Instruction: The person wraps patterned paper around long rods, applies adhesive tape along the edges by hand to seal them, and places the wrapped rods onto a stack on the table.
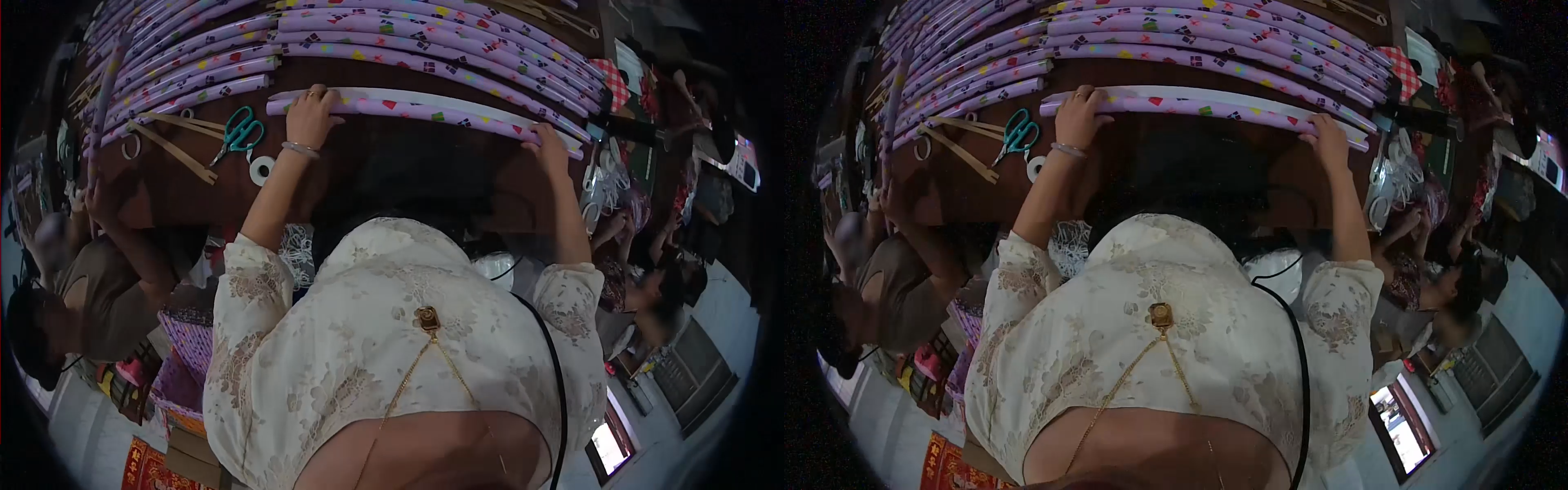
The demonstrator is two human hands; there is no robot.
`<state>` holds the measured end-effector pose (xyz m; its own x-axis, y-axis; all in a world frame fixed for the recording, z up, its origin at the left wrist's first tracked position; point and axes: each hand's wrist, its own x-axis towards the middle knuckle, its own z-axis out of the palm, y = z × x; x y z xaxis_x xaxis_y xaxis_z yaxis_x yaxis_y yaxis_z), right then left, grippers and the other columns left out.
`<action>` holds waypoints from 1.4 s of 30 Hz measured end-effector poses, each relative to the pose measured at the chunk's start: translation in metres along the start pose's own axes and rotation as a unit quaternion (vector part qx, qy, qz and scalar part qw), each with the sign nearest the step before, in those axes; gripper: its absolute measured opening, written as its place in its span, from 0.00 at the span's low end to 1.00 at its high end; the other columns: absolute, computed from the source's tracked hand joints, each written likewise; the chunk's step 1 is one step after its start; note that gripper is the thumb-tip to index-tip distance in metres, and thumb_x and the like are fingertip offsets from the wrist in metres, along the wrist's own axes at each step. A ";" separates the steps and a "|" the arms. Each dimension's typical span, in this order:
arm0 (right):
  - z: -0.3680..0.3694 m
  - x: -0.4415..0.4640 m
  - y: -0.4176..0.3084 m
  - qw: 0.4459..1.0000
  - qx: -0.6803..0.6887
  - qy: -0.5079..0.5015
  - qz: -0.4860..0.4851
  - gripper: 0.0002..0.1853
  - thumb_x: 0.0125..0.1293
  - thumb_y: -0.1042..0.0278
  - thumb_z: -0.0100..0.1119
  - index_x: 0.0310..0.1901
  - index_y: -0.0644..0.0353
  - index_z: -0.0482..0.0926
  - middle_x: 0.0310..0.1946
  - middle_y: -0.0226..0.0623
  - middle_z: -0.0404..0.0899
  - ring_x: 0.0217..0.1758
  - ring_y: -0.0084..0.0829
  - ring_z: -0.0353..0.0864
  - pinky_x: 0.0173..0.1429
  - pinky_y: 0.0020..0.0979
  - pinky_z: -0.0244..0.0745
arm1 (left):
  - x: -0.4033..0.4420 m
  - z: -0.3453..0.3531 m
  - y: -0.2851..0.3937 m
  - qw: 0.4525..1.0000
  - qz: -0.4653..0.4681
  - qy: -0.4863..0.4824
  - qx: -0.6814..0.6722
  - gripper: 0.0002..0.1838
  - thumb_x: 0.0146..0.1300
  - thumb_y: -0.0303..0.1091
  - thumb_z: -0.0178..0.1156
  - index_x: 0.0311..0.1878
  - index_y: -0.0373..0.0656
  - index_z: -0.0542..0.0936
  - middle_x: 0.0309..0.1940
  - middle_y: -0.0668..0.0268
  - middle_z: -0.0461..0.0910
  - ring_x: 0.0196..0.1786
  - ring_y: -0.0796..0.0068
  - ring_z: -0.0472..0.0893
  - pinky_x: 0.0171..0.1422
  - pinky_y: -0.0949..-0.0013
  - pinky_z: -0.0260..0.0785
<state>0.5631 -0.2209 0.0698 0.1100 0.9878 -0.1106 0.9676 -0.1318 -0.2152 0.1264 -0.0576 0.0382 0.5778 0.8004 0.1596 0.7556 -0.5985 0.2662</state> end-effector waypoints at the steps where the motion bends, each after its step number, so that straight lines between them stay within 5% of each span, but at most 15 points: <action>1: 0.002 -0.002 0.002 1.000 0.000 0.001 0.004 0.21 0.45 0.63 0.66 0.42 0.57 0.73 0.40 0.37 0.73 0.44 0.42 0.73 0.46 0.39 0.69 | -0.002 -0.006 0.000 0.999 0.000 -0.025 -0.032 0.19 0.45 0.36 0.64 0.42 0.47 0.73 0.40 0.65 0.72 0.44 0.62 0.74 0.47 0.61 0.68; 7: 0.008 -0.002 0.007 1.000 0.014 0.002 0.013 0.21 0.45 0.63 0.67 0.42 0.58 0.73 0.43 0.38 0.73 0.46 0.46 0.73 0.47 0.38 0.69 | -0.003 0.002 -0.008 0.999 0.004 -0.031 -0.031 0.17 0.48 0.34 0.62 0.43 0.46 0.73 0.43 0.65 0.72 0.46 0.63 0.74 0.48 0.62 0.68; 13: -0.012 0.013 -0.027 0.993 -0.076 0.060 -0.071 0.15 0.53 0.63 0.61 0.42 0.57 0.75 0.38 0.36 0.75 0.43 0.37 0.76 0.46 0.33 0.70 | -0.004 0.004 -0.007 0.999 0.019 -0.033 0.018 0.13 0.51 0.33 0.57 0.42 0.45 0.73 0.42 0.64 0.72 0.46 0.62 0.74 0.49 0.62 0.68; 15: -0.014 0.034 -0.057 0.987 0.162 -0.017 -0.011 0.10 0.58 0.67 0.55 0.40 0.59 0.77 0.36 0.38 0.76 0.40 0.38 0.77 0.44 0.32 0.71 | -0.007 0.005 -0.007 0.999 0.027 -0.009 0.027 0.12 0.51 0.32 0.57 0.40 0.44 0.73 0.42 0.63 0.72 0.46 0.62 0.73 0.49 0.62 0.67; 18: -0.004 0.074 -0.156 0.940 0.328 -0.061 -0.075 0.10 0.61 0.68 0.52 0.41 0.62 0.77 0.38 0.41 0.77 0.40 0.38 0.77 0.45 0.30 0.71 | -0.009 -0.002 -0.004 0.999 0.018 -0.018 0.019 0.13 0.51 0.32 0.56 0.41 0.42 0.73 0.42 0.61 0.72 0.47 0.62 0.73 0.51 0.63 0.66; 21: 0.034 0.119 -0.234 0.916 0.350 -0.109 -0.162 0.10 0.61 0.69 0.50 0.42 0.62 0.76 0.38 0.42 0.77 0.41 0.40 0.77 0.43 0.34 0.72 | -0.010 0.001 -0.006 0.999 0.012 0.001 -0.031 0.15 0.52 0.30 0.55 0.46 0.43 0.72 0.45 0.61 0.72 0.47 0.60 0.73 0.51 0.61 0.67; 25: 0.068 0.148 -0.279 0.943 0.261 -0.144 -0.148 0.10 0.59 0.71 0.51 0.42 0.60 0.75 0.33 0.42 0.78 0.38 0.36 0.79 0.43 0.31 0.71 | -0.012 -0.008 -0.005 0.990 -0.008 0.064 -0.123 0.15 0.50 0.25 0.55 0.44 0.42 0.74 0.46 0.59 0.74 0.47 0.59 0.74 0.50 0.60 0.66; 28: 0.076 0.147 -0.287 0.937 0.281 -0.144 -0.146 0.09 0.58 0.71 0.50 0.40 0.58 0.77 0.33 0.41 0.79 0.39 0.40 0.78 0.42 0.34 0.71 | -0.012 -0.020 -0.029 0.945 -0.140 0.262 -0.137 0.07 0.50 0.27 0.56 0.34 0.42 0.78 0.32 0.61 0.78 0.37 0.58 0.77 0.42 0.59 0.68; 30: 0.078 0.145 -0.285 0.937 0.278 -0.128 -0.166 0.09 0.58 0.71 0.50 0.39 0.58 0.77 0.34 0.41 0.78 0.40 0.42 0.77 0.42 0.36 0.71 | -0.016 -0.020 -0.053 0.910 -0.304 0.228 -0.164 0.07 0.51 0.29 0.57 0.34 0.42 0.80 0.33 0.60 0.79 0.38 0.58 0.77 0.42 0.59 0.68; 37: 0.067 0.134 -0.277 0.929 0.302 -0.141 -0.162 0.07 0.57 0.74 0.51 0.38 0.60 0.77 0.34 0.40 0.76 0.39 0.40 0.76 0.43 0.34 0.70 | 0.001 -0.032 -0.091 0.909 -0.330 -0.106 -0.232 0.13 0.47 0.39 0.61 0.37 0.47 0.82 0.34 0.58 0.80 0.40 0.59 0.80 0.46 0.62 0.71; 42: 0.061 0.126 -0.278 0.926 0.289 -0.138 -0.200 0.06 0.58 0.73 0.51 0.36 0.62 0.75 0.35 0.40 0.75 0.40 0.38 0.76 0.43 0.32 0.70 | 0.000 -0.023 -0.090 0.907 -0.347 -0.095 -0.220 0.11 0.48 0.39 0.59 0.33 0.47 0.82 0.31 0.57 0.80 0.39 0.58 0.79 0.45 0.61 0.71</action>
<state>0.2936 -0.0651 0.0562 -0.3710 0.9185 -0.1371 0.6264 0.1385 -0.7671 0.0508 -0.0029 0.0361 0.0839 0.9339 -0.3475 0.7855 0.1526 0.5997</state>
